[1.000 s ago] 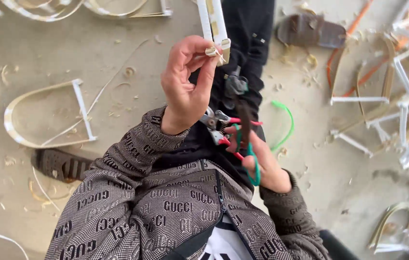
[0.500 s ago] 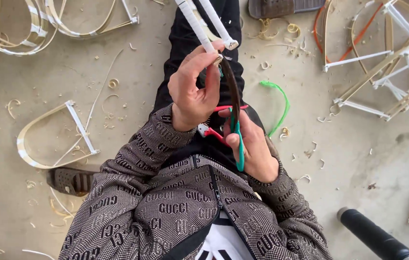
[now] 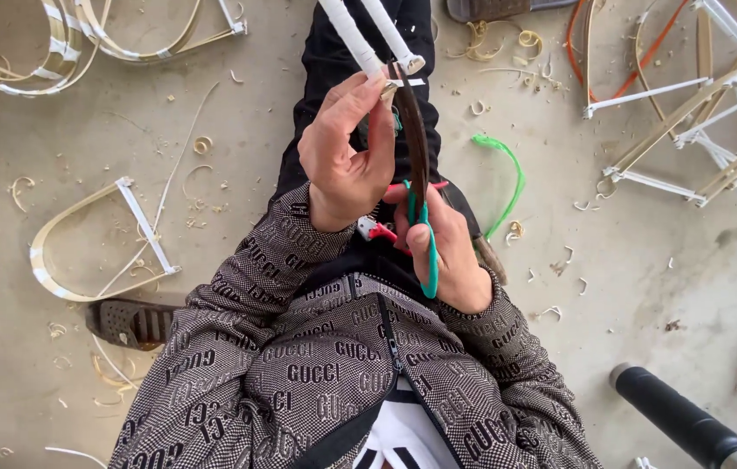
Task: The recorder is assembling wooden frames by attaching thin bamboo strips to a pre-formed support structure using ties and tools.
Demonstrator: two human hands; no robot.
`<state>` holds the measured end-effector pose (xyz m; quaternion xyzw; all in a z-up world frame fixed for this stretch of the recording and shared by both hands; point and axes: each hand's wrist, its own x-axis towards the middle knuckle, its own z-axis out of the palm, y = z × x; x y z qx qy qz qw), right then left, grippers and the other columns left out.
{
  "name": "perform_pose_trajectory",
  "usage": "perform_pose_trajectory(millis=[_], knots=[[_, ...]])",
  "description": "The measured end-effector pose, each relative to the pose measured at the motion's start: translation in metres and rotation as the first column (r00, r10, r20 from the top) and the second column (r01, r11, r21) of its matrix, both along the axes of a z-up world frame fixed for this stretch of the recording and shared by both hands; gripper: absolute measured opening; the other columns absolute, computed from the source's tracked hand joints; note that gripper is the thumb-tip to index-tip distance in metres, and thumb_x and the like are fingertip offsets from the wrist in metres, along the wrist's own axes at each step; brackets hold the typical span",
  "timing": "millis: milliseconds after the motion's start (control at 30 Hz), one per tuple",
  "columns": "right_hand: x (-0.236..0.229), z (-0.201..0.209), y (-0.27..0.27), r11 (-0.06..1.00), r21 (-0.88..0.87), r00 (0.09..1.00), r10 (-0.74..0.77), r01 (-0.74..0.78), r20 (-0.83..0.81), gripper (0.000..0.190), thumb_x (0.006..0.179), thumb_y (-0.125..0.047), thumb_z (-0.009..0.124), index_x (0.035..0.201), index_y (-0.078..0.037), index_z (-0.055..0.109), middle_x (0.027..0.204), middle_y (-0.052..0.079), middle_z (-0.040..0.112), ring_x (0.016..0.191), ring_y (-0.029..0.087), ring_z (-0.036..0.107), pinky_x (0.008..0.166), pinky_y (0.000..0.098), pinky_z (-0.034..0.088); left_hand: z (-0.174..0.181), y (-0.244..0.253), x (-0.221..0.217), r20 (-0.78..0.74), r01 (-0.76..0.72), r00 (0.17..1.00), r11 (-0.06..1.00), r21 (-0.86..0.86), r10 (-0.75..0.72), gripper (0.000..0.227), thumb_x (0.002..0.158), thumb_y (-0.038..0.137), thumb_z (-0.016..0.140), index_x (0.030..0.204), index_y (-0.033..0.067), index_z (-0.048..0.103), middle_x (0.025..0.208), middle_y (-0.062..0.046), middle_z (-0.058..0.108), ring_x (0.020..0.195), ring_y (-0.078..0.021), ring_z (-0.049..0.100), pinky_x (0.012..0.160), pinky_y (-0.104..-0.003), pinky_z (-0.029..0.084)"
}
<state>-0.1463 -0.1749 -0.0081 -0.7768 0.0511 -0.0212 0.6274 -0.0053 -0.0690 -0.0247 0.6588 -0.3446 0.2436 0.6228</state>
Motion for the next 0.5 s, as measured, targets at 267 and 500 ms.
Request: perform_pose_trajectory(millis=[267, 500], knots=[[-0.007, -0.027, 0.0, 0.992, 0.09, 0.993, -0.083, 0.091, -0.086, 0.081, 0.096, -0.077, 0.042, 0.107, 0.001, 0.061, 0.058, -0.002, 0.054, 0.052, 0.009, 0.052, 0.054, 0.025, 0.04, -0.002, -0.002, 0.0, -0.015, 0.012, 1.0, 1.0, 0.016, -0.011, 0.036, 0.1, -0.015, 0.067, 0.129, 0.001, 0.054, 0.122, -0.02, 0.069, 0.112, -0.0281, 0.074, 0.091, -0.031, 0.063], [-0.025, -0.047, -0.036, 0.952, 0.279, 0.987, -0.147, 0.126, 0.057, 0.085, 0.101, -0.077, 0.046, 0.126, 0.003, 0.056, 0.081, 0.0, 0.053, 0.074, 0.01, 0.053, 0.07, 0.0254, 0.044, -0.02, 0.019, 0.038, -0.278, 0.044, 0.957, 0.987, -0.156, -0.087, 0.021, 0.109, -0.007, 0.067, 0.128, 0.0012, 0.062, 0.114, -0.009, 0.072, 0.101, -0.0171, 0.072, 0.095, -0.026, 0.058]])
